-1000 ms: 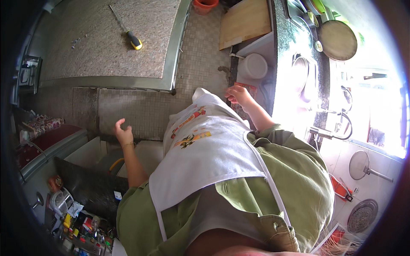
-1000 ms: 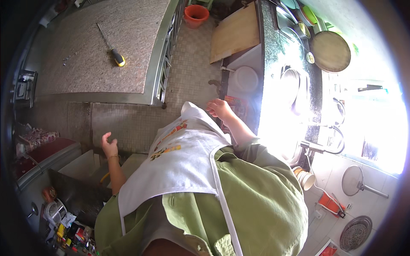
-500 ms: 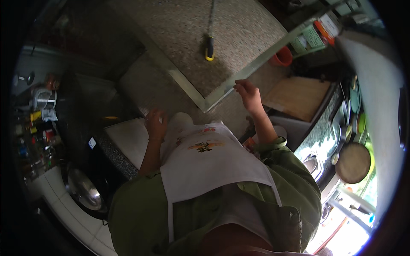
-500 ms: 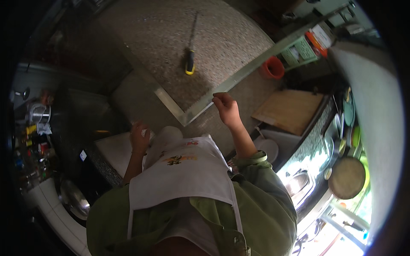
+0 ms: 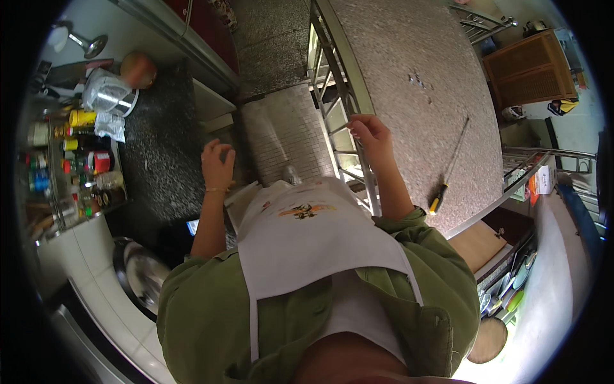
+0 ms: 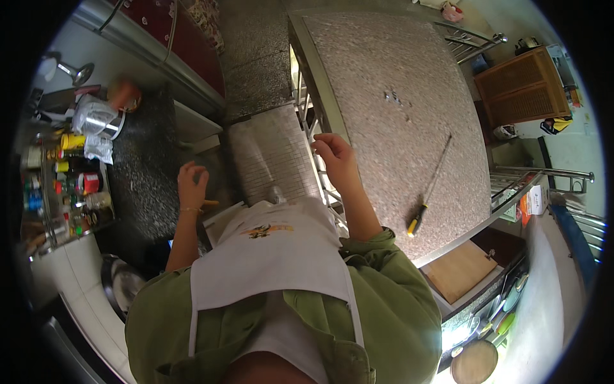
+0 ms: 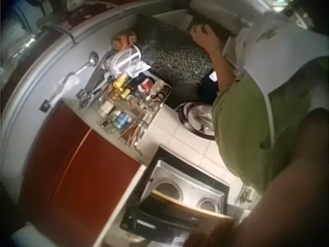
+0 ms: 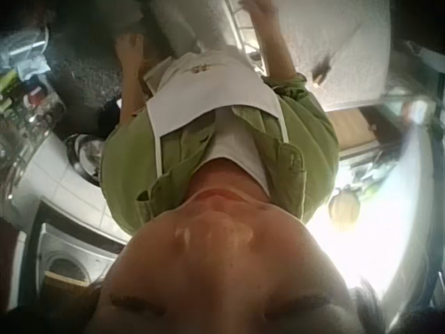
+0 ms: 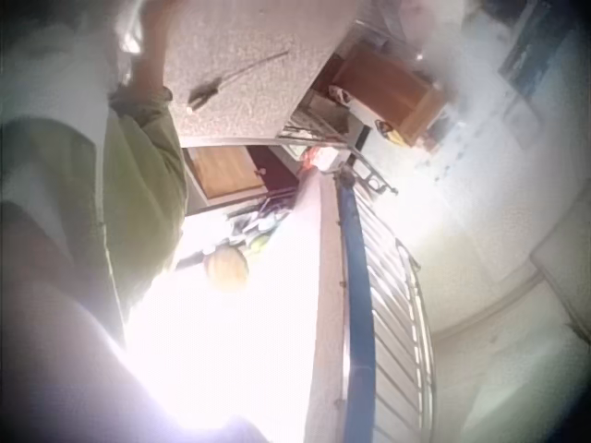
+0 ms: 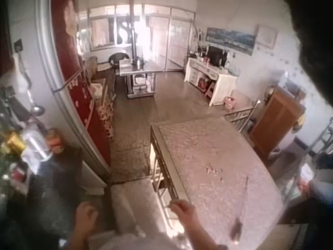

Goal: The person retrieves a wooden cabinet door and a screwdriver, then installs the door onto a cabinet under the counter. They align the hinges and use the screwdriver to fasten the door in place.

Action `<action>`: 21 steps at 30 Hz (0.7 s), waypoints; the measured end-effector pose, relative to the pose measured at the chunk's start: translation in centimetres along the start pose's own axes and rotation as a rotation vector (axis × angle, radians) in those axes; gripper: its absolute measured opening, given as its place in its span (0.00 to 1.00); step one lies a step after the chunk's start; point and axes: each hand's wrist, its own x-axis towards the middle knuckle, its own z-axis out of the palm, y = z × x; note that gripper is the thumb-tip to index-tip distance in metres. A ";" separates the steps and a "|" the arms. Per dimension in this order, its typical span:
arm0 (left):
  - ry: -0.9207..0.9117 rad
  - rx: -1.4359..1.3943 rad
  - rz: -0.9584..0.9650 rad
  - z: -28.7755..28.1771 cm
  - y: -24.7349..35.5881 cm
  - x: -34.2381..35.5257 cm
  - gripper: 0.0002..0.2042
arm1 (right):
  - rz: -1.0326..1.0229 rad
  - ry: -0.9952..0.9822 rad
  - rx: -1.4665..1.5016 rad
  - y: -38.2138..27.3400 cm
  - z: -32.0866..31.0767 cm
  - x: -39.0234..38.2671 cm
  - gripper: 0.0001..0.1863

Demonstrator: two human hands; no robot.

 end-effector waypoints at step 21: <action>-0.258 -0.114 -0.195 15.7 -12.0 71.5 0.15 | -0.062 -0.477 -0.384 -9.2 20.9 64.7 0.13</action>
